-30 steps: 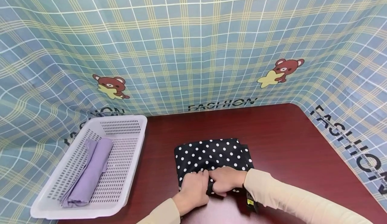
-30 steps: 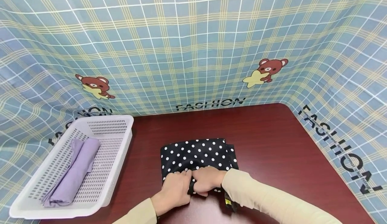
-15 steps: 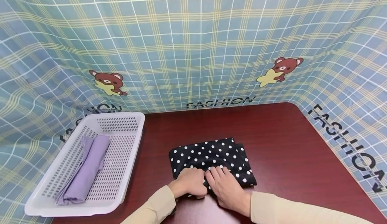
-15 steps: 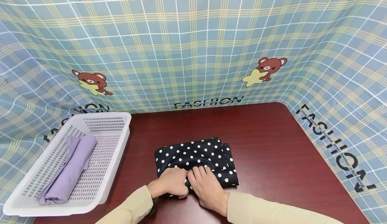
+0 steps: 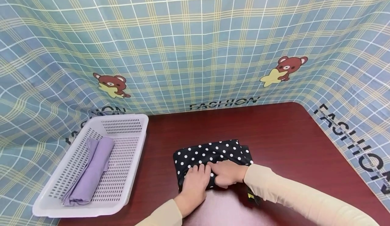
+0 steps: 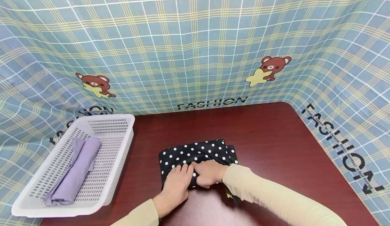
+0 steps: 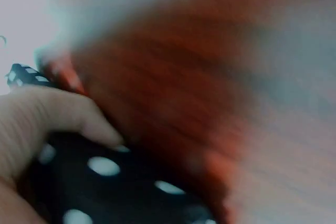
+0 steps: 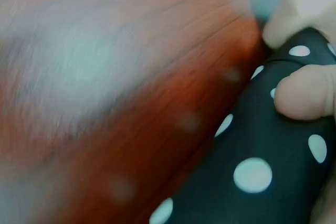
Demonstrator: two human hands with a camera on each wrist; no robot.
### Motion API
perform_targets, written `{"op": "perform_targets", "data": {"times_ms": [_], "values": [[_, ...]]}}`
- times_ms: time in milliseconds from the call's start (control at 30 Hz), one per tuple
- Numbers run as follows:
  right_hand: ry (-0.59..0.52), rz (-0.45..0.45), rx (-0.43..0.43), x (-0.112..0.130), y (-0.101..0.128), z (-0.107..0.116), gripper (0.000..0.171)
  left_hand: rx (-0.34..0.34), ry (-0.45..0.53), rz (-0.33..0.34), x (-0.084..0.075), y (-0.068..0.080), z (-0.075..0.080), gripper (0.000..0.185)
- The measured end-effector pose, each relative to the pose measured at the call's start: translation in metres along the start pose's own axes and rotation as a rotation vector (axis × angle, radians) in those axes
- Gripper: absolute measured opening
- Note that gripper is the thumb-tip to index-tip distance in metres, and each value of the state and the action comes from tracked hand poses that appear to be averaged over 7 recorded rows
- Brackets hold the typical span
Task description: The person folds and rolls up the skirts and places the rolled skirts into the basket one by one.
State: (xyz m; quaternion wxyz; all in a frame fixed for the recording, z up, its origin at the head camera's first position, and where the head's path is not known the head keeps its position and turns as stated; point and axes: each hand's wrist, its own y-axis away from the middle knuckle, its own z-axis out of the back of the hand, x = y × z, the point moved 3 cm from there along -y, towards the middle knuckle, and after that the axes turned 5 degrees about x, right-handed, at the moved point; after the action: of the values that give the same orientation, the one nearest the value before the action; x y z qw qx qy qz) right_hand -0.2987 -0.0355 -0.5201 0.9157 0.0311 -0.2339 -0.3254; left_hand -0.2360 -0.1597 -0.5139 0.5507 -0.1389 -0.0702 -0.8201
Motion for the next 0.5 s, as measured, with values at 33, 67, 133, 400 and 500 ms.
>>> {"op": "perform_targets", "data": {"times_ms": [33,67,133,400,500], "values": [[0.068,0.002,-0.022,0.003,0.002,0.000,0.039,0.022,0.015,-0.002,0.000,-0.002,-0.002,0.061],[0.168,0.000,-0.064,0.006,0.005,-0.001,0.041,0.047,0.035,-0.004,0.000,-0.004,-0.003,0.059],[0.452,-0.008,-0.169,0.015,0.014,-0.003,0.049,0.102,0.102,-0.007,0.004,-0.010,-0.004,0.055],[0.935,-0.068,-0.428,0.029,0.034,-0.022,0.083,0.296,0.393,-0.013,0.024,-0.027,0.000,0.020],[0.810,-0.024,-0.455,0.019,0.029,-0.023,0.073,0.373,0.515,-0.018,0.028,-0.029,0.001,0.021]]}}
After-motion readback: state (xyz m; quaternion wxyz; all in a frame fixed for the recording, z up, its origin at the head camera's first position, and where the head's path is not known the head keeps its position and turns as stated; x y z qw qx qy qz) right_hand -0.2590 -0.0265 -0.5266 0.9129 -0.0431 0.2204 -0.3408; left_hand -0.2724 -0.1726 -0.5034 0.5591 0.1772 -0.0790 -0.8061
